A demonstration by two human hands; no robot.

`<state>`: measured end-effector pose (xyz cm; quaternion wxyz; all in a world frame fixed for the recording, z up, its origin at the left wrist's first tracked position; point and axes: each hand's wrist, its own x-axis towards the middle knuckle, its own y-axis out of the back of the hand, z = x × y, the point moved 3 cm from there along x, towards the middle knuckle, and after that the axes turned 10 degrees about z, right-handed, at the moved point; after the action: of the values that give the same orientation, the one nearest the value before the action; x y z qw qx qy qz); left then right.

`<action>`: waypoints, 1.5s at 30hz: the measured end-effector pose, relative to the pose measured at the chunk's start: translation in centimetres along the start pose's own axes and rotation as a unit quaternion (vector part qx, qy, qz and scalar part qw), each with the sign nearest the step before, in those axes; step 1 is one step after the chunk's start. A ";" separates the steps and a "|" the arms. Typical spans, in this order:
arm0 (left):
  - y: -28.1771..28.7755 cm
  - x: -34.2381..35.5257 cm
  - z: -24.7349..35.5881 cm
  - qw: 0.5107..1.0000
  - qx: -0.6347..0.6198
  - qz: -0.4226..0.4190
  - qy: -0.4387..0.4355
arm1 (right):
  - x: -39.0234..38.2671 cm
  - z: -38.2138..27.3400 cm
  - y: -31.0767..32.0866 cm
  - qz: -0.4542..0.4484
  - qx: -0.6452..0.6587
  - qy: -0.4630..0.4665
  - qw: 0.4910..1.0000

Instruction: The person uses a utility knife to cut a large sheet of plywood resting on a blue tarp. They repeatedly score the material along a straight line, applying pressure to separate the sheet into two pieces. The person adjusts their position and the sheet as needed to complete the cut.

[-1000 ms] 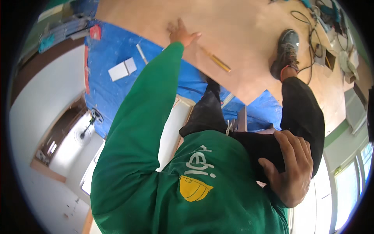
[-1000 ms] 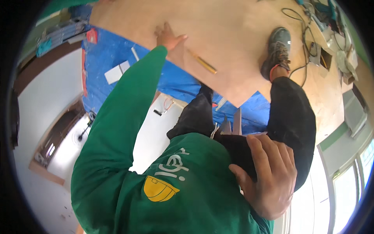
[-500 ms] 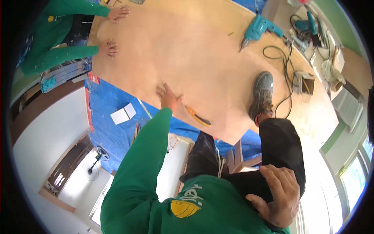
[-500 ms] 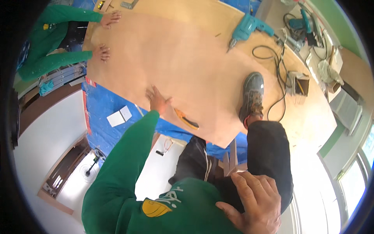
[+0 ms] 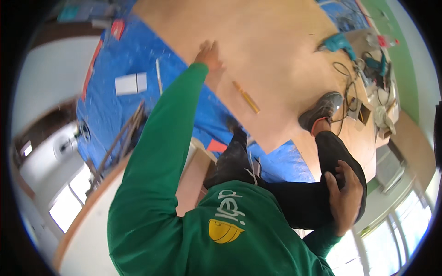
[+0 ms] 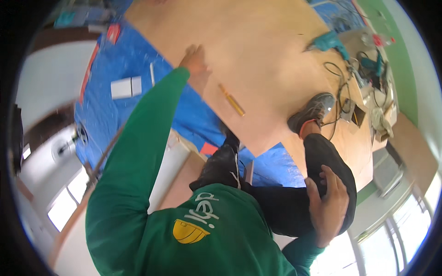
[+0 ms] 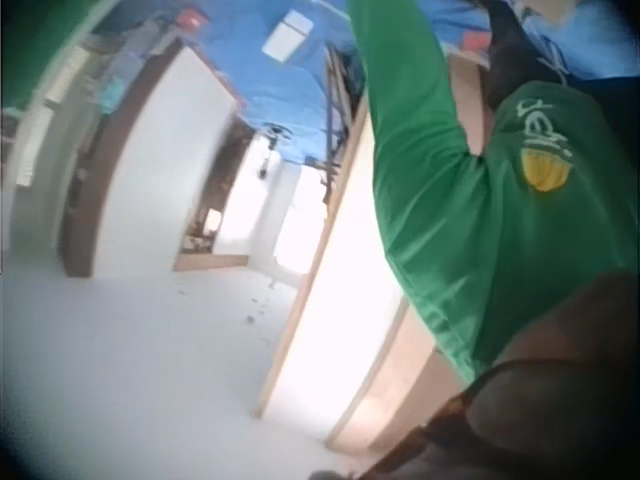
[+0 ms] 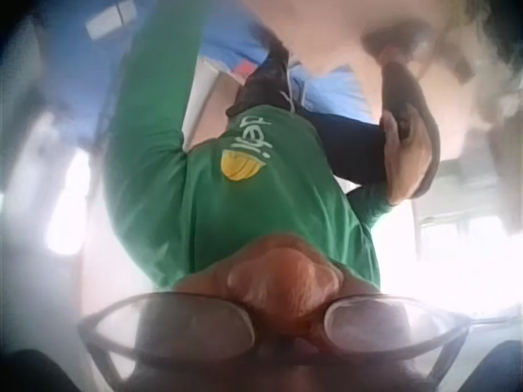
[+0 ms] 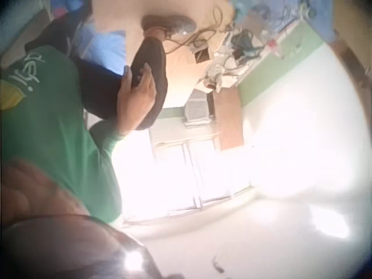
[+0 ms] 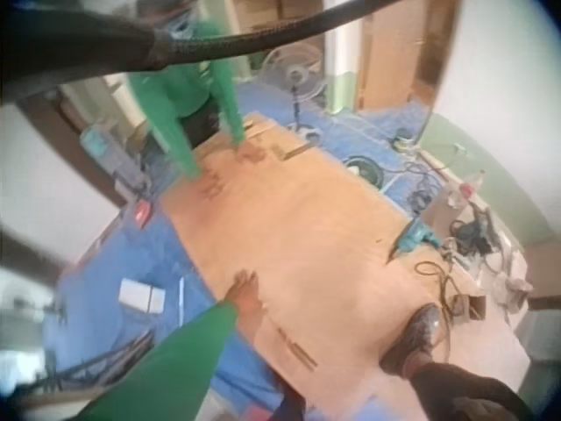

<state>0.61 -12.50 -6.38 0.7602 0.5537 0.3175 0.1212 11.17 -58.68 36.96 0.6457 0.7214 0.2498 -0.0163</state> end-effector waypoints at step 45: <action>-2.4 -0.9 0.6 0.996 -0.022 0.056 0.058 | 11.1 -10.1 -37.3 -0.091 -0.002 0.353 0.931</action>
<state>-0.12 -14.27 -8.18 0.7444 0.5459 0.3268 0.2025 3.64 -43.90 0.32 0.5130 0.6535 0.5263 0.1813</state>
